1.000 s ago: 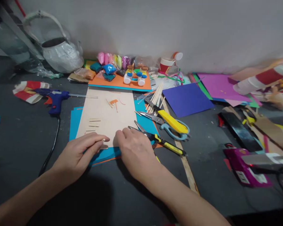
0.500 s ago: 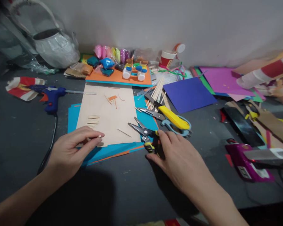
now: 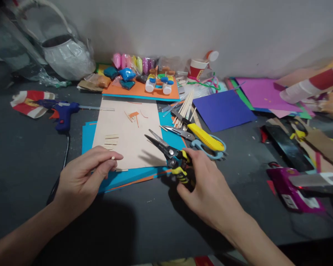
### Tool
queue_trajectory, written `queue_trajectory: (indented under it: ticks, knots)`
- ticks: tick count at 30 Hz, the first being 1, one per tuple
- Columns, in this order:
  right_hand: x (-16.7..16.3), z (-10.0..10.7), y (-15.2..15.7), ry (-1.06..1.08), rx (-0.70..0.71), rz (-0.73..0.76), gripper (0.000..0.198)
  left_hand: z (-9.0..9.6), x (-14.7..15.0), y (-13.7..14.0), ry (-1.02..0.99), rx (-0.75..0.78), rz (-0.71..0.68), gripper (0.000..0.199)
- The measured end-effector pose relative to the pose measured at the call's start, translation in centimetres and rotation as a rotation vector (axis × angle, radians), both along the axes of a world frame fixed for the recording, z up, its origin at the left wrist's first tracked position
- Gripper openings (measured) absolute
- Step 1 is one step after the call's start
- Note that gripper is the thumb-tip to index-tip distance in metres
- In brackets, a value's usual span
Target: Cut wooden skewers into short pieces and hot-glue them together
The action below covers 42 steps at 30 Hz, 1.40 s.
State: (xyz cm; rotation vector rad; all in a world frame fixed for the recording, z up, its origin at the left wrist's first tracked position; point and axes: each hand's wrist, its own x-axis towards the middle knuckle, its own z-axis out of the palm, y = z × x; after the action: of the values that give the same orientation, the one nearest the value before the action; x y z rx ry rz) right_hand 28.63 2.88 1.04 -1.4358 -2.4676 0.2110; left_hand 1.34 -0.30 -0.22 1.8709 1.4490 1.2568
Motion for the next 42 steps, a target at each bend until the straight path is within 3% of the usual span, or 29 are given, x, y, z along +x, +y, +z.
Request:
queue_trajectory:
  ticks: [3,7,14,26,35,42]
  knots:
    - [-2.1,0.7,0.2,0.168,-0.122,0.08,0.05,0.0,-0.1,0.0,0.049,0.023,0.025,0.018]
    - [-4.7,1.1,0.8,0.222,-0.27,0.221,0.053,0.2,-0.4,0.0,0.12,0.077,0.031,0.02]
    - [-5.3,0.3,0.5,0.218,-0.303,0.277,0.048,0.3,-0.9,-0.1,0.176,0.149,-0.011,0.019]
    - [-5.1,0.6,0.1,0.147,-0.271,0.283,0.035,0.6,-0.7,0.0,0.21,0.067,-0.052,0.021]
    - [-4.3,-0.2,0.0,0.061,-0.145,0.293,0.027,0.9,-0.3,-0.2,0.253,0.012,-0.042,0.025]
    - [-4.6,0.2,0.5,0.183,-0.237,0.229,0.026,1.2,-0.3,-0.1,0.161,-0.027,-0.007,0.023]
